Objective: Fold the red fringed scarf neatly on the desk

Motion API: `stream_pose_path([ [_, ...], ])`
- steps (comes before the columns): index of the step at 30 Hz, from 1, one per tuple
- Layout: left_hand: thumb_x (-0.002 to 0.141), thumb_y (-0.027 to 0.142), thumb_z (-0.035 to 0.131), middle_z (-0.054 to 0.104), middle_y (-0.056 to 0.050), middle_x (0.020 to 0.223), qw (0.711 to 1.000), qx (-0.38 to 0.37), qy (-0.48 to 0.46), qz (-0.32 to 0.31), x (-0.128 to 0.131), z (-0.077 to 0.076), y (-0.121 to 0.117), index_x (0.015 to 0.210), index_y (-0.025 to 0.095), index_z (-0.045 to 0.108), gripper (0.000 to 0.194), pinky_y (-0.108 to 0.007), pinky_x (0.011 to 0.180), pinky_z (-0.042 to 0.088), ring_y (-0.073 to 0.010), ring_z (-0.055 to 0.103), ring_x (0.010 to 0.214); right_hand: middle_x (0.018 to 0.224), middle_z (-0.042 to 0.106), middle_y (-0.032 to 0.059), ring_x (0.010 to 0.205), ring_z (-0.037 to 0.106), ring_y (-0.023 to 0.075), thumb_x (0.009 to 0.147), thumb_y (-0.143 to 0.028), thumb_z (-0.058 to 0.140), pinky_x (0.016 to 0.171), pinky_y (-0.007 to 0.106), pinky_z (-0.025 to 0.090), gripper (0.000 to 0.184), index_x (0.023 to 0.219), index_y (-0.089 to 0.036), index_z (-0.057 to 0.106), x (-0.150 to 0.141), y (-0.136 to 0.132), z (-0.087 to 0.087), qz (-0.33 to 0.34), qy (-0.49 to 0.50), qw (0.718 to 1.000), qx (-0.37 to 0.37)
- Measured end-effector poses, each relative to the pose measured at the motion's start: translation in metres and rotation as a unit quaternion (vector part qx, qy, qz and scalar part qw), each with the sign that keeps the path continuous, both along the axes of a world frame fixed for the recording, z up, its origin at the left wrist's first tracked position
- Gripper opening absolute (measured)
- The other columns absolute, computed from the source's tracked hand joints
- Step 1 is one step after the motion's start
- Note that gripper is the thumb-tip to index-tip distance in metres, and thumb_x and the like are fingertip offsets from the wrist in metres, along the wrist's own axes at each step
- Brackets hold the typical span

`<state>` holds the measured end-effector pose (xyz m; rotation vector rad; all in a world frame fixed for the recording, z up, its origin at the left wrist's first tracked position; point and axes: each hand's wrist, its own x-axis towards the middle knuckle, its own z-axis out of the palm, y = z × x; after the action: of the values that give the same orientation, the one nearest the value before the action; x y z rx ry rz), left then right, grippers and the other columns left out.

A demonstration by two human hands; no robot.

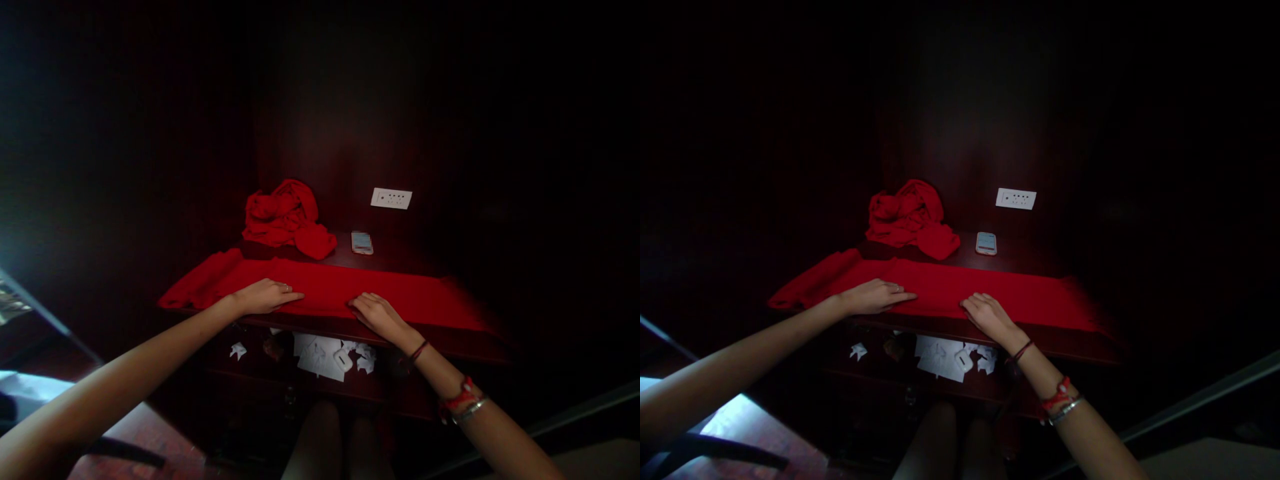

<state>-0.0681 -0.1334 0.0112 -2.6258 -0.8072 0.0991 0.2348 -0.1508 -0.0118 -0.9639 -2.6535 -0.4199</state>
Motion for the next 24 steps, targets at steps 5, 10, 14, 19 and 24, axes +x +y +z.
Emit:
stream_pose_path([
  [5, 0.077, 0.003, 0.032, 0.055, -0.004, 0.099, 1.000, -0.022, 0.005, 0.011, 0.006, 0.004, 0.001, 0.129, 0.030, 0.017, 0.060, -0.021, 0.066, 0.039, -0.0141, 0.054, 0.082, 0.084, 0.054, 0.0077, 0.080, 0.050, 0.0167, 0.083, -0.020, 0.039, 0.073, 0.030, 0.041, 0.016, 0.093, -0.015, 0.051, -0.011, -0.002, 0.003, 0.000, 0.017, 1.000, 0.022],
  [10, 0.081, 0.004, 0.029, 0.045, -0.003, 0.114, 0.998, -0.057, -0.022, 0.008, -0.001, -0.005, 0.012, 0.122, 0.037, 0.031, 0.054, -0.023, 0.078, 0.037, -0.0154, 0.047, 0.099, 0.081, 0.055, 0.0074, 0.076, 0.050, 0.0164, 0.082, -0.021, 0.040, 0.071, 0.029, 0.042, 0.014, 0.089, -0.014, 0.050, -0.023, 0.005, 0.001, 0.006, 0.049, 0.999, -0.002],
  [14, 0.081, 0.007, 0.032, 0.043, -0.003, 0.116, 0.996, -0.075, -0.043, 0.010, -0.004, -0.011, 0.020, 0.111, 0.030, 0.046, 0.040, -0.024, 0.082, 0.035, -0.0154, 0.046, 0.100, 0.082, 0.058, 0.0073, 0.077, 0.052, 0.0156, 0.084, -0.020, 0.038, 0.071, 0.027, 0.043, 0.014, 0.091, -0.015, 0.049, -0.023, 0.014, -0.009, 0.019, 0.096, 0.995, -0.029],
  [19, 0.083, 0.019, 0.035, 0.049, -0.006, 0.102, 0.997, -0.028, -0.069, -0.001, -0.001, -0.010, 0.018, 0.093, 0.017, 0.053, 0.020, -0.022, 0.077, 0.038, -0.0131, 0.051, 0.085, 0.081, 0.059, 0.0071, 0.075, 0.053, 0.0150, 0.084, -0.019, 0.038, 0.069, 0.026, 0.042, 0.016, 0.091, -0.015, 0.051, -0.020, 0.017, -0.016, 0.019, 0.139, 0.990, -0.031],
  [24, 0.085, 0.018, 0.031, 0.053, -0.006, 0.094, 0.998, 0.037, -0.029, 0.039, -0.002, -0.009, 0.015, 0.098, 0.018, 0.048, 0.021, -0.023, 0.061, 0.040, -0.0130, 0.054, 0.071, 0.073, 0.057, 0.0049, 0.069, 0.051, 0.0144, 0.084, -0.022, 0.038, 0.065, 0.025, 0.040, 0.019, 0.083, -0.016, 0.056, -0.022, 0.014, -0.014, -0.008, 0.132, 0.991, -0.007],
])
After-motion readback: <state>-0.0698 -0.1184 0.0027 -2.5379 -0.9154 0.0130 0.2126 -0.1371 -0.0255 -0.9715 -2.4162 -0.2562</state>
